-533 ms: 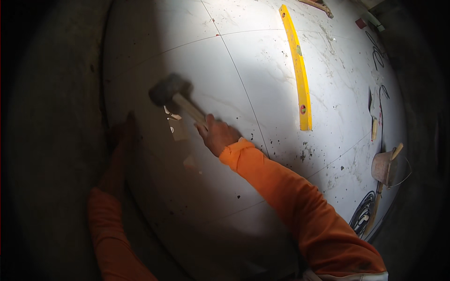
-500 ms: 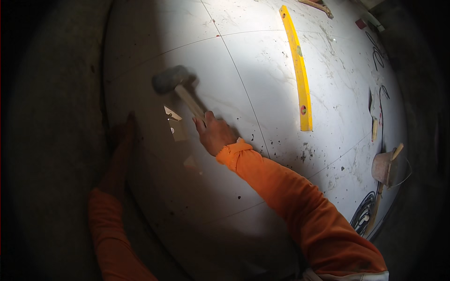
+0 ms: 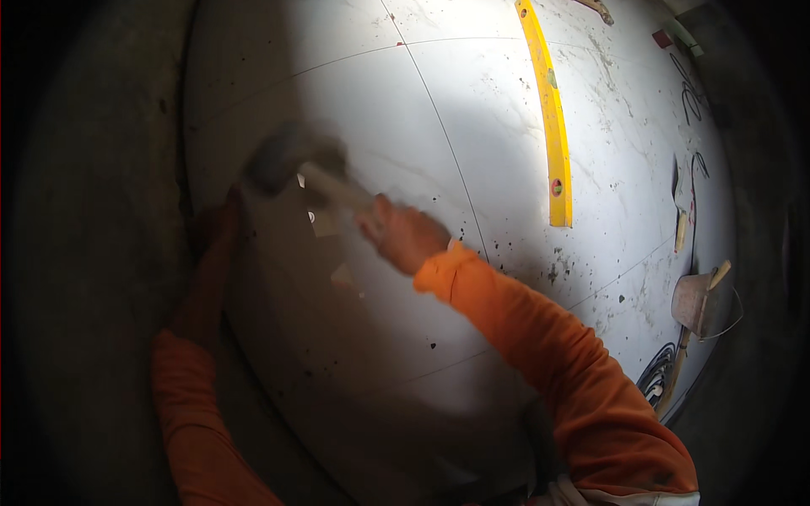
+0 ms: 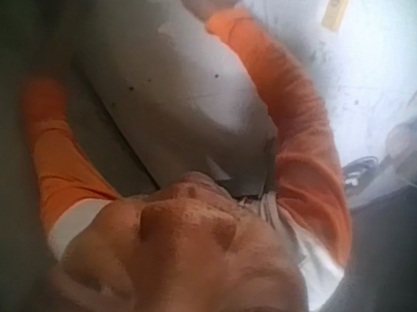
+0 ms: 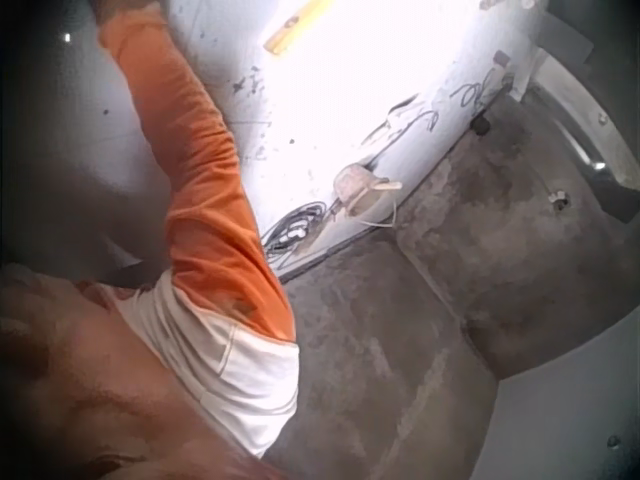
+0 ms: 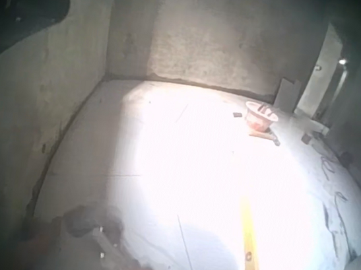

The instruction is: The person positions a large floor tile onto a prepared surface, taps it repeatedly with a rubber mallet to level it, and checks the alignment with a spirit level and their hands.

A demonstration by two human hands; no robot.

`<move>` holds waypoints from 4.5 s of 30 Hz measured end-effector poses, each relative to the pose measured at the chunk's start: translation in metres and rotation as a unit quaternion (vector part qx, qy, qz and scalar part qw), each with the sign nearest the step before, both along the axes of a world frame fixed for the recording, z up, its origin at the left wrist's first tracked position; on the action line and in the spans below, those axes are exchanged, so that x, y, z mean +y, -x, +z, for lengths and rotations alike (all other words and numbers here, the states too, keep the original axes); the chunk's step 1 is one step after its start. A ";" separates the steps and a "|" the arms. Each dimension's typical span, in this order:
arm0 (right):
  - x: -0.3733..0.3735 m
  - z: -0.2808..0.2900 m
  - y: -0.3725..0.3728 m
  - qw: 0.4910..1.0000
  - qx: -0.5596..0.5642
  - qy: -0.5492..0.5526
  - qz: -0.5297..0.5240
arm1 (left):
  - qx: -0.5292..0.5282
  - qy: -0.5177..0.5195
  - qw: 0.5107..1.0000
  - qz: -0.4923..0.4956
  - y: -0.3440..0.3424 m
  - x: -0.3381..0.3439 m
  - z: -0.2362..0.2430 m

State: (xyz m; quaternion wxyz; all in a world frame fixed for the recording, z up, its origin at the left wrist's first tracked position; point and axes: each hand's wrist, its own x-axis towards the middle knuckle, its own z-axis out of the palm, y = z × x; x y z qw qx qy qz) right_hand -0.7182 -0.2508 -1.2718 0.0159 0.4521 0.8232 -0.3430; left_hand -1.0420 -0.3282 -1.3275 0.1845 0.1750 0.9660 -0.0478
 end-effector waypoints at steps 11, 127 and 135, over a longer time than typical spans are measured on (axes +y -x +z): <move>0.139 -0.010 -0.108 0.942 -0.156 -0.069 -0.289 | 0.016 0.062 0.997 -0.035 -0.002 0.013 -0.002; -0.144 -0.064 -0.347 0.961 0.027 -0.270 0.061 | -0.024 -0.203 0.885 -0.419 -0.592 -0.307 -0.011; -0.190 -0.060 -0.367 0.961 -0.070 -0.176 0.202 | -0.041 -0.202 0.897 -0.390 -0.628 -0.402 -0.012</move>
